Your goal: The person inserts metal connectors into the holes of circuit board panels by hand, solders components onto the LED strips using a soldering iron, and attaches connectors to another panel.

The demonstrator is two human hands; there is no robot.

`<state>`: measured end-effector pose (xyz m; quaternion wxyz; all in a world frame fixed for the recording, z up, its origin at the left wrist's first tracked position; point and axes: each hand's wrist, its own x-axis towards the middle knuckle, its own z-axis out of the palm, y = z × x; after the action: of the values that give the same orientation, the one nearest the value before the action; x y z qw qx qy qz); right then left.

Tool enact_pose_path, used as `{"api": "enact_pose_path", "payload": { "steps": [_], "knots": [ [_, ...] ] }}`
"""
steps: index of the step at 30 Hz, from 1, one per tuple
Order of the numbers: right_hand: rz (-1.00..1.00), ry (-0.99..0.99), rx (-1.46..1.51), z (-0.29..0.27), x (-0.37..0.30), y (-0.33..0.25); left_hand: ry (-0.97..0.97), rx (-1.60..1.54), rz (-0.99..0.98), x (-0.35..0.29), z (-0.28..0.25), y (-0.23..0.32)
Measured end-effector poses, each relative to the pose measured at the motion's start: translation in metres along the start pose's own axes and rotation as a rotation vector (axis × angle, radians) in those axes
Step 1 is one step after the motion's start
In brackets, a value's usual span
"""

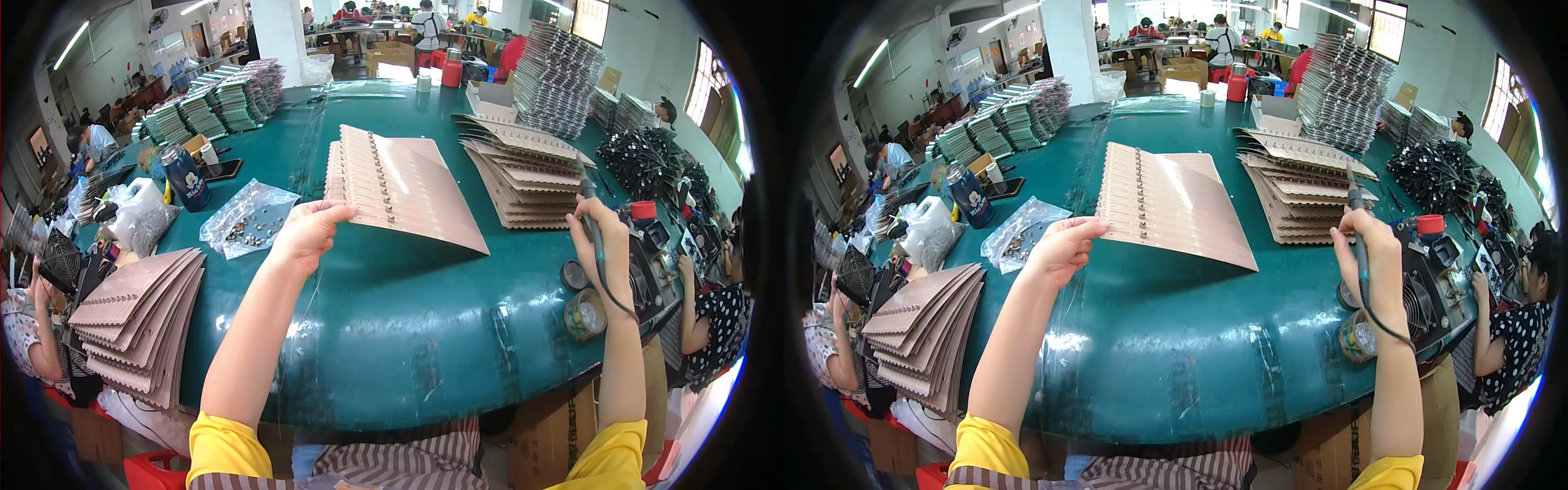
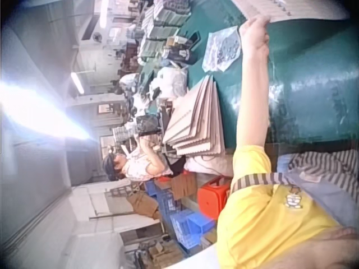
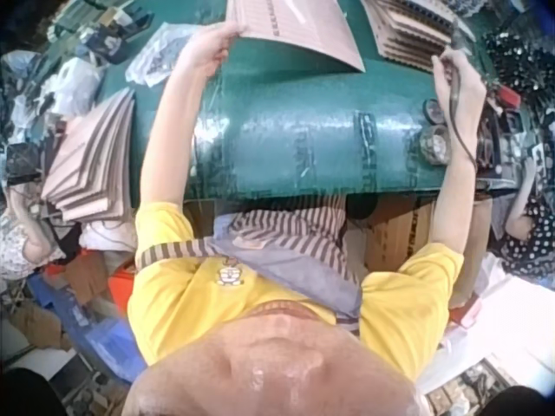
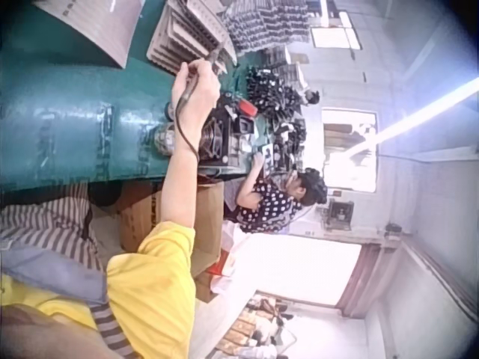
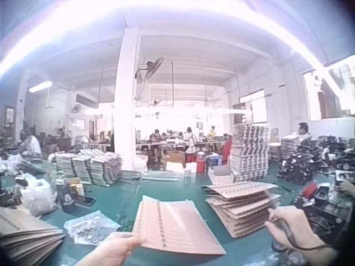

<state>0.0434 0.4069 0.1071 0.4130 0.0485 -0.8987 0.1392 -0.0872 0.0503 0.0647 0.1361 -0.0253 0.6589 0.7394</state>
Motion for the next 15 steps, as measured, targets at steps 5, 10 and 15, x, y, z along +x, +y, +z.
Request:
{"api": "enact_pose_path", "payload": {
  "steps": [5,10,15],
  "knots": [
    [0.029,-0.013,0.067,-0.017,-0.022,-0.020,-0.010,0.214,0.306,-0.052,-0.007,0.023],
    [0.063,0.025,0.096,-0.038,-0.037,-0.033,0.054,0.468,0.442,-0.086,-0.037,0.078],
    [0.150,0.064,0.146,-0.052,-0.055,-0.039,0.094,0.611,0.749,-0.119,-0.029,0.099]
  ]
}}
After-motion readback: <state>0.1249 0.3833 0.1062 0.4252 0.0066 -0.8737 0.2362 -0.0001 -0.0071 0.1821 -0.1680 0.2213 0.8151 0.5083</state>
